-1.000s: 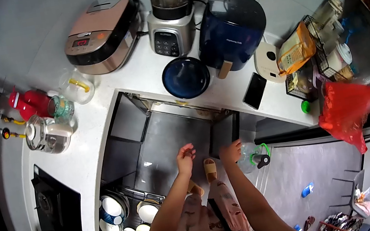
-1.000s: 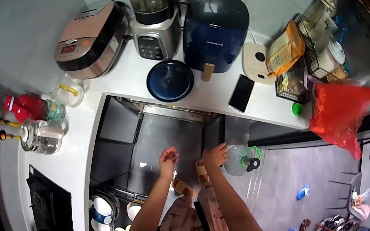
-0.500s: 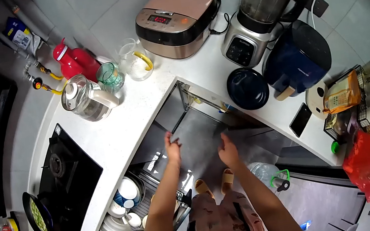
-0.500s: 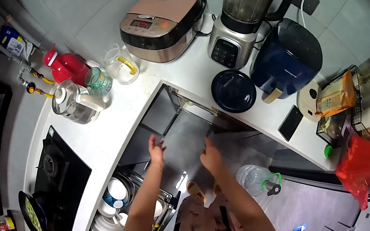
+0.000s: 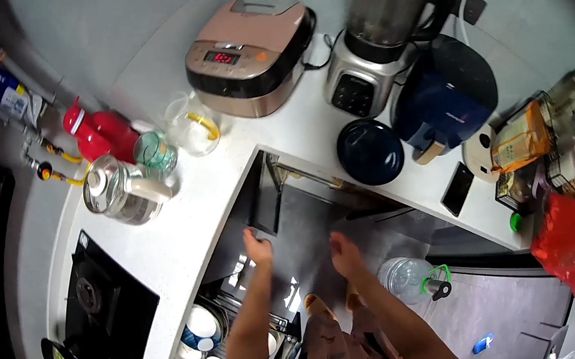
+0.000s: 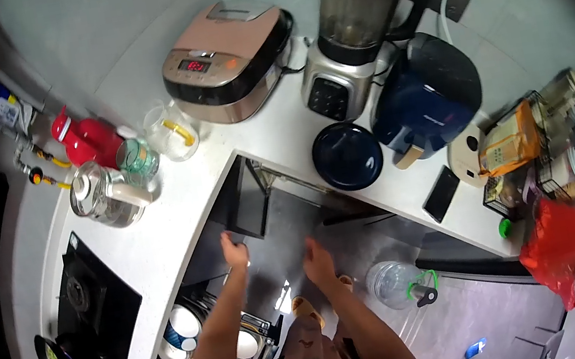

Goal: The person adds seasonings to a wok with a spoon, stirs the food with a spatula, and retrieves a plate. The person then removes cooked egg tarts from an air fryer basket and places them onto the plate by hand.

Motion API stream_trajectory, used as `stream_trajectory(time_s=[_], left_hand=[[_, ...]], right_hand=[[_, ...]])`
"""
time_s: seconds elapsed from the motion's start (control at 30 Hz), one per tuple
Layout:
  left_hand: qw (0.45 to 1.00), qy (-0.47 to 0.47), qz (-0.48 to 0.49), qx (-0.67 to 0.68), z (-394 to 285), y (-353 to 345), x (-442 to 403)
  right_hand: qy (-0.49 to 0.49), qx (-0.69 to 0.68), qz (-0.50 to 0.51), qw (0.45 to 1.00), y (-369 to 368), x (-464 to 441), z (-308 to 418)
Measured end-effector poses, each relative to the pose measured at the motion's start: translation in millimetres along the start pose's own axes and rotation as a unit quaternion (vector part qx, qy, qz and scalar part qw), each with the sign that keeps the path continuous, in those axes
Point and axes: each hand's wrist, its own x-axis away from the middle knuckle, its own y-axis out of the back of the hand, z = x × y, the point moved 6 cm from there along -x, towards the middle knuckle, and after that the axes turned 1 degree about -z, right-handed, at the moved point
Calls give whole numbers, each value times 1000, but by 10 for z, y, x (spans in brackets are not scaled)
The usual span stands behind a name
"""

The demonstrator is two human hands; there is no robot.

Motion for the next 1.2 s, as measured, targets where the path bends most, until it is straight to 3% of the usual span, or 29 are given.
stream_trajectory(time_s=[0.07,0.1,0.17,0.27,0.4,0.5,0.63,0.7,0.77,0.87,0.93,1.0,1.07,1.1,1.13,1.2], left_hand=[[972,30,113,205,83,-530,473],[901,111,206,365,-34,-831,710],[915,35,343,211,-957,-768,1080],[884,25,350,310,-1494,-990,1291],[895,-59,303,323,-2497,-942,1234],[880,-64,315,351,-3108,-1167,1087],[876,-93,303,364,-3737,-1503,946],[894,-62,275,347,-3763,-1607,854],[945,-67,117,298,-3591,-1537,741],[997,-65,-31,25,-3286,-1307,605],[1000,9,-23,-19,-2966,-1347,472],[999,26,24,-3,-2847,-1363,332],[997,7,-14,-77,-3006,-1242,256],[996,-41,-45,-59,-3179,-1140,211],[992,-90,-76,-37,-3384,-1053,155],[980,-180,-34,76,-3854,-1024,47]], right_hand=[[-5,8,-9,1000,21,-27,-10],[5,-17,-20,1000,81,-49,12],[26,-64,-39,997,256,-95,30],[60,-100,-113,987,829,-202,106],[36,-173,-194,965,1633,-533,-209],[17,-157,-355,921,2357,-765,-288],[-115,-299,-239,917,2734,-1410,-624],[-76,-246,-241,936,2850,-1593,-635],[-7,-257,-253,933,2840,-1673,-680],[-90,-341,-223,909,2781,-1649,-739],[-141,-342,-163,915,2676,-1717,-821],[-163,-316,-116,927,2683,-1736,-745],[-56,-53,-257,963,2937,-1654,-539],[-6,84,-321,943,3034,-1581,-382],[7,38,-344,938,3183,-1515,-202],[39,-53,-387,920,3492,-1377,164]])
